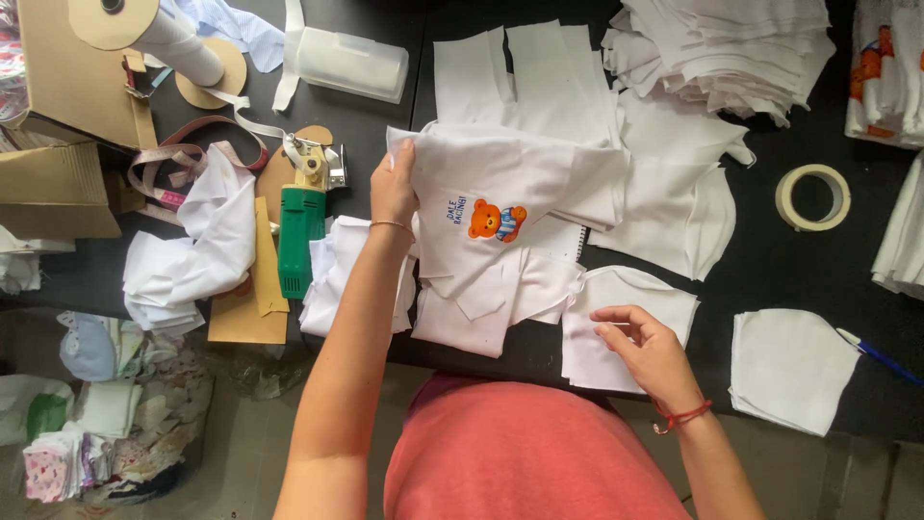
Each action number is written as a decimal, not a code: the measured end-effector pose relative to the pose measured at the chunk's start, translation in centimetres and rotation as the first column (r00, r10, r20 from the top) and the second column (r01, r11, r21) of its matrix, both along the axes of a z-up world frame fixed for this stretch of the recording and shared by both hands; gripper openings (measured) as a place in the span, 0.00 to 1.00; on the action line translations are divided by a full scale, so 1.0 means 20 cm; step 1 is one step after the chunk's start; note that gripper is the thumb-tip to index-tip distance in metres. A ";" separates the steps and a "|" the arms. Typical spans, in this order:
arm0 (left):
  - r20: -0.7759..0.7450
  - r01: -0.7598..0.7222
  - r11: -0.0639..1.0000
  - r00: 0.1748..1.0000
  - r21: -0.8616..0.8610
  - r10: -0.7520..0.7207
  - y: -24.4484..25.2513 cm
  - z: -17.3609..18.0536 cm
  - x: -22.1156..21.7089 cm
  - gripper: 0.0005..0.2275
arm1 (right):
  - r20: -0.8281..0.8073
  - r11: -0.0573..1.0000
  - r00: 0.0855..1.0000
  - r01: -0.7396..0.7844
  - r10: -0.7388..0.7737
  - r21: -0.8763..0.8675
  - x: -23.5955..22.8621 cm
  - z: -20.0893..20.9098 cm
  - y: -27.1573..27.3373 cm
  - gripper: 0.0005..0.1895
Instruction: The person folds white fabric pieces on a table, stacks them, and places some into a red shopping bag. They also retrieve and use cardboard templates to align fabric pieces before folding.
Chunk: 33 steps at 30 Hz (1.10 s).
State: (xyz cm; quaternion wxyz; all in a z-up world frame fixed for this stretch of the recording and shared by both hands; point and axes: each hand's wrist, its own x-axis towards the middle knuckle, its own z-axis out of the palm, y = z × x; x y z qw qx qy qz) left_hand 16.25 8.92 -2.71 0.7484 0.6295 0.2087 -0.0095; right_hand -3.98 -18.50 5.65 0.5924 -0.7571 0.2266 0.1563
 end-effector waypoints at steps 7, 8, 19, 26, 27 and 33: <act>-0.047 0.324 0.702 0.922 0.634 -0.383 0.00 0.00 0.00 0.31 | -0.062 0.999 0.998 -0.016 0.018 0.034 0.00 0.00 0.05 0.13; -0.043 0.320 0.703 0.923 0.635 -0.382 -0.03 0.07 -0.01 0.31 | -0.058 0.999 0.998 -0.017 0.019 0.034 0.01 0.02 0.06 0.13; -0.447 0.383 -0.235 0.698 0.893 -0.560 -0.12 0.11 0.20 0.33 | -0.194 0.986 0.973 -0.142 0.124 -0.083 0.08 0.12 0.14 0.09; -0.265 0.263 -0.104 0.705 0.959 -0.658 -0.07 0.05 0.18 0.22 | -0.132 0.986 0.980 -0.155 0.146 -0.066 0.07 0.08 0.12 0.09; -0.251 0.344 0.001 0.687 0.939 -0.682 -0.09 0.11 0.14 0.17 | -0.156 0.988 0.979 -0.141 0.129 -0.064 0.08 0.09 0.12 0.09; -0.049 0.353 0.251 0.660 0.901 -0.750 -0.26 0.39 -0.37 0.09 | -0.222 0.973 0.969 0.149 -0.108 0.175 0.12 0.07 0.11 0.18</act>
